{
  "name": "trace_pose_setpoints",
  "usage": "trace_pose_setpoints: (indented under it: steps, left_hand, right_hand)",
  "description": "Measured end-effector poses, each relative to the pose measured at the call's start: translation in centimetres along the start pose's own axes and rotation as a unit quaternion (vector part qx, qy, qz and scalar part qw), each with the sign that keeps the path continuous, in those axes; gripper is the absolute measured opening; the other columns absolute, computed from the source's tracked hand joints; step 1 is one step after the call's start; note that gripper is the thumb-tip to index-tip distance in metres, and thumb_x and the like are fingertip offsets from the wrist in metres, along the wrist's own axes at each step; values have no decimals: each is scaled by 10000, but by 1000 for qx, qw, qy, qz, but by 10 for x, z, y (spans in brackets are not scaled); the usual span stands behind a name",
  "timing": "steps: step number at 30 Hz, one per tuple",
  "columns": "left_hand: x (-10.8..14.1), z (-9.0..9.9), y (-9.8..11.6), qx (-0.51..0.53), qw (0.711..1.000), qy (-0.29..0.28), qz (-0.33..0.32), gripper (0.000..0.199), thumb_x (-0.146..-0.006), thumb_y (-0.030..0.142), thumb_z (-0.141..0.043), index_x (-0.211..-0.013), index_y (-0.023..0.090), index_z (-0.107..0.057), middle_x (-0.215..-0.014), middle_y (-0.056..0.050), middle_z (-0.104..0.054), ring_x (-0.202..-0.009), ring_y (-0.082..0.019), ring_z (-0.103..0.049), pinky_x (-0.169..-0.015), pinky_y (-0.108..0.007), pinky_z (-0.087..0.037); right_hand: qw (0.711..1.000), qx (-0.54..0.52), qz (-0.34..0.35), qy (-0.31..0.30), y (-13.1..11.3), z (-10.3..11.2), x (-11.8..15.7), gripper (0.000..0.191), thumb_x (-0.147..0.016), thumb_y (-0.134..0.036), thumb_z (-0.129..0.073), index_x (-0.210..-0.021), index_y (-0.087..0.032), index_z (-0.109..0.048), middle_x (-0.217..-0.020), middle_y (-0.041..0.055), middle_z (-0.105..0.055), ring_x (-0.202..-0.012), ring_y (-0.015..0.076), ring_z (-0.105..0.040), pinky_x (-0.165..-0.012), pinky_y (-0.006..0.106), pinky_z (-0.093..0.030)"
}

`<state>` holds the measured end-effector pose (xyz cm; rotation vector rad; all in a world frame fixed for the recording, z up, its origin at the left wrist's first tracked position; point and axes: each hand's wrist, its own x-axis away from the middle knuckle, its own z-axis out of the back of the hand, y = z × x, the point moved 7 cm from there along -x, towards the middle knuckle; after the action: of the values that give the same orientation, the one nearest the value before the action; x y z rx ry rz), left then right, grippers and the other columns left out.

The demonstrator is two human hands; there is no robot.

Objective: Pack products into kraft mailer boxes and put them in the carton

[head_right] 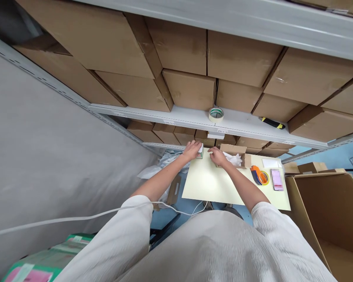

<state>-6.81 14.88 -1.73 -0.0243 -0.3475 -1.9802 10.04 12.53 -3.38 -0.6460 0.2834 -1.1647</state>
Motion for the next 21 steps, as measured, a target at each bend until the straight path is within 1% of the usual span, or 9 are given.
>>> trace_pose_setpoints:
  steps: [4, 7, 9, 11, 14, 18, 21]
  left_hand:
    - [9, 11, 2, 9, 1000, 2, -4, 456, -857, 207, -835, -1246, 210, -597, -1371, -170, -668, -1367, -386, -519, -1147, -487, -371]
    - [19, 28, 7, 18, 1000, 5, -5, 460, -869, 252, -826, -1260, 217, -588, -1364, -172, -681, -1355, -394, -537, -1140, -495, -377]
    - [25, 46, 14, 11, 1000, 8, -18, 463, -877, 276, -810, -1274, 230, -577, -1381, -161, -683, -1364, -391, -534, -1127, -487, -385]
    - [31, 68, 22, 1, 999, 18, -26, 432, -882, 251, -781, -1263, 234, -577, -1380, -156, -689, -1359, -384, -539, -1104, -474, -396]
    - [38, 104, 34, -5, 999, 37, -32, 378, -877, 217, -759, -1212, 237, -585, -1317, -142, -716, -1310, -364, -565, -1058, -450, -416]
    - [48, 144, 52, -12, 996, 66, -52, 353, -846, 190, -754, -1162, 237, -604, -1218, -118, -746, -1243, -349, -591, -995, -432, -431]
    - [54, 169, 66, -1, 993, 92, -70, 327, -847, 179, -737, -1144, 242, -614, -1147, -92, -753, -1186, -328, -605, -972, -414, -436]
  right_hand:
    - [1000, -2, 2, -7, -3, -4, -4, 336, -987, -89, -563, -1266, -202, -714, -1328, 93, -673, -948, 158, -710, -989, 304, -533]
    - [1000, -18, 2, -4, -6, -8, -7, 298, -939, -125, -646, -1221, -211, -691, -1296, 85, -679, -955, 170, -708, -960, 315, -534]
    - [999, -42, 1, 6, -8, -9, -8, 333, -874, -187, -730, -1194, -231, -649, -1267, 71, -682, -958, 190, -695, -908, 325, -537]
    - [997, -71, -1, 25, -10, -8, -8, 398, -808, -279, -791, -1153, -259, -591, -1191, 41, -687, -935, 206, -672, -830, 325, -528]
    - [993, -110, 3, 52, -10, -2, -8, 433, -759, -396, -790, -1060, -288, -499, -1036, -10, -659, -859, 201, -619, -744, 307, -486]
    - [987, -150, 19, 63, -9, 12, -7, 460, -710, -405, -749, -1012, -292, -421, -956, -36, -582, -813, 184, -555, -735, 298, -453]
    - [981, -179, 25, 64, -6, 27, -1, 483, -706, -410, -746, -1020, -294, -397, -925, -48, -544, -776, 176, -524, -725, 297, -441]
